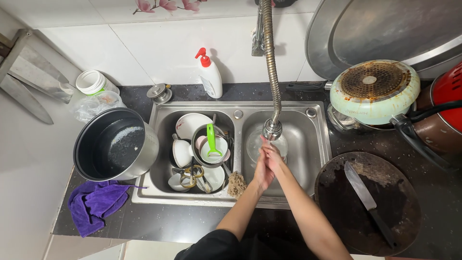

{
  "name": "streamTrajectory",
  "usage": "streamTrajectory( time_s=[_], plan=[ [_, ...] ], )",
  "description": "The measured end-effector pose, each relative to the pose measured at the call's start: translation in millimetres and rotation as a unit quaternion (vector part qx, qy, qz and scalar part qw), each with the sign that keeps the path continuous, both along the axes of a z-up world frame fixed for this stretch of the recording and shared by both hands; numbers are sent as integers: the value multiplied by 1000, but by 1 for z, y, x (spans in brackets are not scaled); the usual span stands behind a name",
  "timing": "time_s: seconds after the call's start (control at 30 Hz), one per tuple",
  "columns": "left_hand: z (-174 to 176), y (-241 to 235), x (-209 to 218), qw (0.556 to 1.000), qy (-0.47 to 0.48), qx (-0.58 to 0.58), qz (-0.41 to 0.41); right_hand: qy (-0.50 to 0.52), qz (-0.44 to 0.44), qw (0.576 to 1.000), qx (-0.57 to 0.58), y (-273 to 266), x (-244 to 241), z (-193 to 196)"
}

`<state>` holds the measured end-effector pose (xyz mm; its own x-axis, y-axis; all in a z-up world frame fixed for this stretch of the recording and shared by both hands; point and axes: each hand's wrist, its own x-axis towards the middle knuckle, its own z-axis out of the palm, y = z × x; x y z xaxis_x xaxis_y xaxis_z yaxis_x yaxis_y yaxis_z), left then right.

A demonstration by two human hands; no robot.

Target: Rinse and boil cut potato strips as part of preparing french fries.

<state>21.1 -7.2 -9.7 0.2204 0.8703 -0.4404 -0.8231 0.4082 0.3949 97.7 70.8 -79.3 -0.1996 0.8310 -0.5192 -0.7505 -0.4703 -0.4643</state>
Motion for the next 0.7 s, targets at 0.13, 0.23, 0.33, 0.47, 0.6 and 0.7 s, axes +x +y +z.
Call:
streamTrajectory(
  time_s=[0.13,0.23,0.33,0.47,0.6,0.7],
  plan=[
    [-35,12,6,998,-8,-52,-21,228,47,966,109,6,33,-81],
    [-111,39,23,996,57,-55,-34,256,88,949,164,-8,59,-36],
    [-148,76,35,979,202,-19,-38,116,48,992,17,-33,91,42],
    [-99,95,22,887,445,-36,-116,136,-25,987,-82,-71,129,96],
    [-95,99,14,827,546,-9,-135,199,-33,978,-48,-86,146,84],
    [-112,106,12,641,759,52,-101,161,-59,982,-83,-89,146,79]
  ],
)
